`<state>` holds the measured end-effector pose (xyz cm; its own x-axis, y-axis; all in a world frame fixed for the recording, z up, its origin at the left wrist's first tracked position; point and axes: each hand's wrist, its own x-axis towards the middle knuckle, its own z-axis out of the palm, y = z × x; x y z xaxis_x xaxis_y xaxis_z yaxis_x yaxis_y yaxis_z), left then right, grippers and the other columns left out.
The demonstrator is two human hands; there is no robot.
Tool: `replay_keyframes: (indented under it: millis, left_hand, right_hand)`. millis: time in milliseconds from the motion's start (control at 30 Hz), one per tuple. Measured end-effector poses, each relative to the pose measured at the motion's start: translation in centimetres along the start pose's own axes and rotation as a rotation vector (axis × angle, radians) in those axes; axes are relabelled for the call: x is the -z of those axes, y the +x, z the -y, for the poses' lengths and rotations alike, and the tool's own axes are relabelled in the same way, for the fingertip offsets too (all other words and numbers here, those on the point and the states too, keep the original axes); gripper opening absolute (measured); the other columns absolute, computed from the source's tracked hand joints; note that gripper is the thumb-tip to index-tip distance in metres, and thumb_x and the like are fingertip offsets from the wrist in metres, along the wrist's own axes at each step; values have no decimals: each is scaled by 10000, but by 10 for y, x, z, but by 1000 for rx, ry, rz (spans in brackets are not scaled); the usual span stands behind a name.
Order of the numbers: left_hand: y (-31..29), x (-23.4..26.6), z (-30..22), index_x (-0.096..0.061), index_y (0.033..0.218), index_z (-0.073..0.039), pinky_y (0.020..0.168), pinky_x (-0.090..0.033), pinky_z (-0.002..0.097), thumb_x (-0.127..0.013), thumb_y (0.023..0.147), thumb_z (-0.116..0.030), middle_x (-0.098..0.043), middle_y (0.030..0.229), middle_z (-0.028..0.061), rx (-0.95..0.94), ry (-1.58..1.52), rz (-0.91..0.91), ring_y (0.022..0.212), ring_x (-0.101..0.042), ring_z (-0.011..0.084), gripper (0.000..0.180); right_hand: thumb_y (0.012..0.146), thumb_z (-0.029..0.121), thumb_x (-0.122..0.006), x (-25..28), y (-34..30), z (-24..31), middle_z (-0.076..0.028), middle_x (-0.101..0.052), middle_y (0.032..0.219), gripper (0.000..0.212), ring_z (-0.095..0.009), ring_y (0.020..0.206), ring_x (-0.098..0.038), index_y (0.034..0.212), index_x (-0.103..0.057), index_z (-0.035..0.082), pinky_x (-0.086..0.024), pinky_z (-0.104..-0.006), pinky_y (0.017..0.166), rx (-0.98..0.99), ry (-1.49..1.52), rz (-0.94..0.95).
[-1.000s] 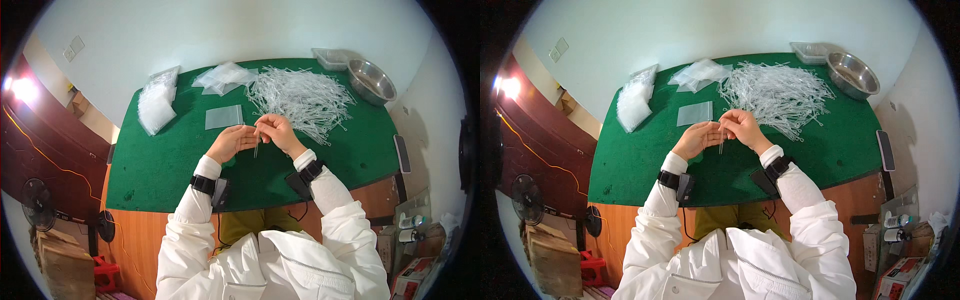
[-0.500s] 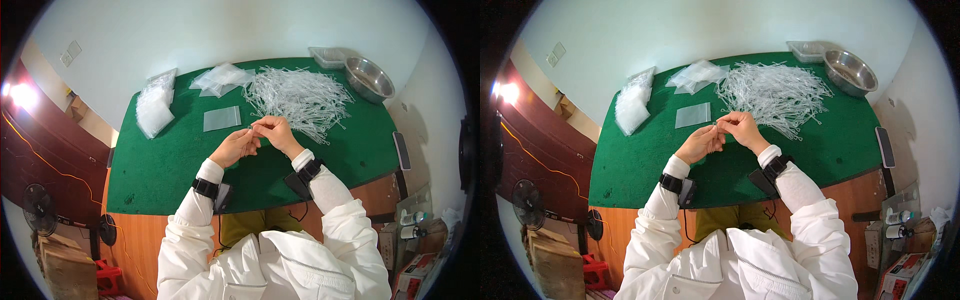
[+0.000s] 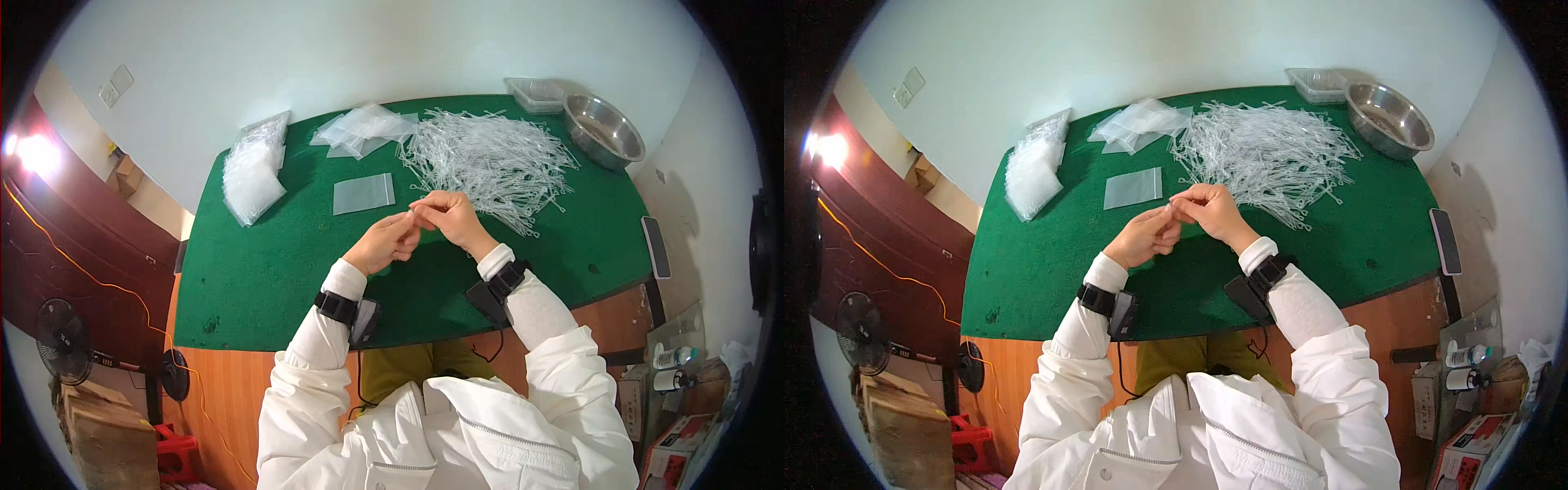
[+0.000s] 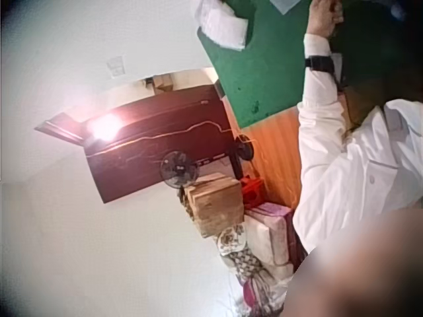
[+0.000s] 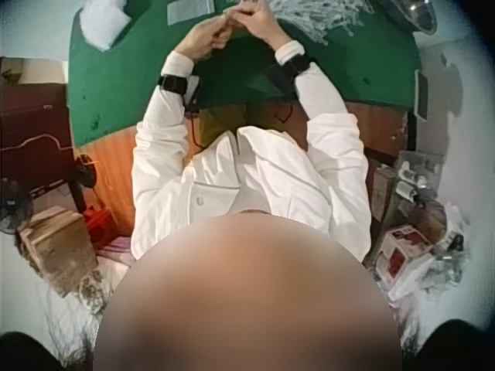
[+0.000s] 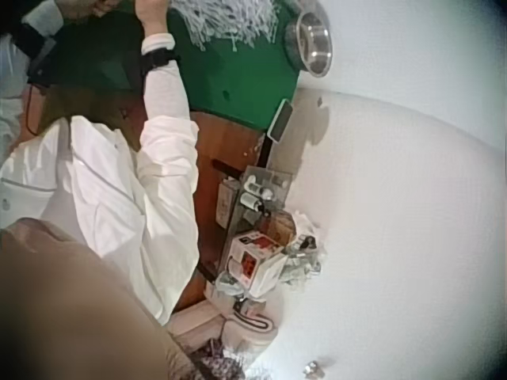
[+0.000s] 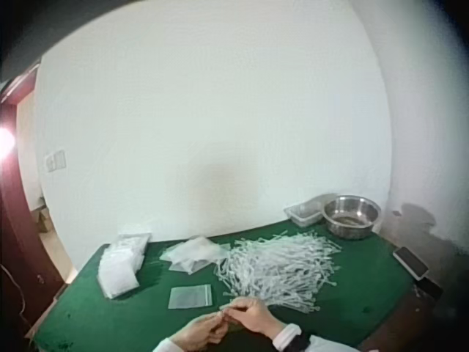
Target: Counting and packaging small white plastic fasteners into clear zip-lock bags.
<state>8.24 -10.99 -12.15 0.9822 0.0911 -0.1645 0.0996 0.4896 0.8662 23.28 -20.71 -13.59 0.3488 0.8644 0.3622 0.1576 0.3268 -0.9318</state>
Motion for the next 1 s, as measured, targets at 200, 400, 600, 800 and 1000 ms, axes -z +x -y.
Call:
replay_keyframes:
  millis: [200, 400, 600, 800, 1000]
  left_hand:
    - [-2, 22, -12, -452, 801, -87, 408, -173, 220, -368, 955, -352, -257, 582, -57, -283, -193, -409, 472, -206, 56, 318]
    - [-8, 38, -17, -424, 741, -103, 390, -160, 240, -362, 953, -374, -239, 549, -51, -509, -368, -673, 443, -190, 66, 349]
    - [-9, 40, -18, -418, 730, -104, 391, -163, 239, -338, 958, -380, -243, 556, -46, -615, -360, -747, 445, -196, 70, 366]
    - [-8, 41, -16, -450, 777, -87, 397, -168, 232, -321, 964, -364, -262, 575, -42, -604, -365, -693, 453, -204, 67, 358]
    - [-4, 37, -14, -477, 865, -54, 409, -190, 214, -330, 968, -328, -292, 601, -41, -580, -281, -656, 469, -226, 58, 327]
  right_hand:
    - [807, 128, -629, 14, 5, -2, -1, -561, 638, 133, -68, 598, -483, 787, -652, -1, -374, -234, 543, 127, -388, -327]
    - [784, 151, -626, 33, 7, -2, -54, -563, 658, 136, -155, 583, -520, 768, -635, 16, -403, -275, 551, 169, -705, -443]
    - [727, 145, -603, 45, 6, -4, -100, -591, 697, 76, -296, 682, -552, 694, -627, 81, -431, -403, 612, 236, -1031, -411]
    - [702, 106, -623, 38, 0, -4, -76, -576, 754, 37, -301, 782, -540, 738, -624, 98, -427, -402, 692, 142, -1187, -276]
    - [689, 115, -648, 41, -1, 0, -71, -562, 811, 72, -294, 834, -531, 740, -598, 119, -421, -414, 699, -20, -1284, -239]
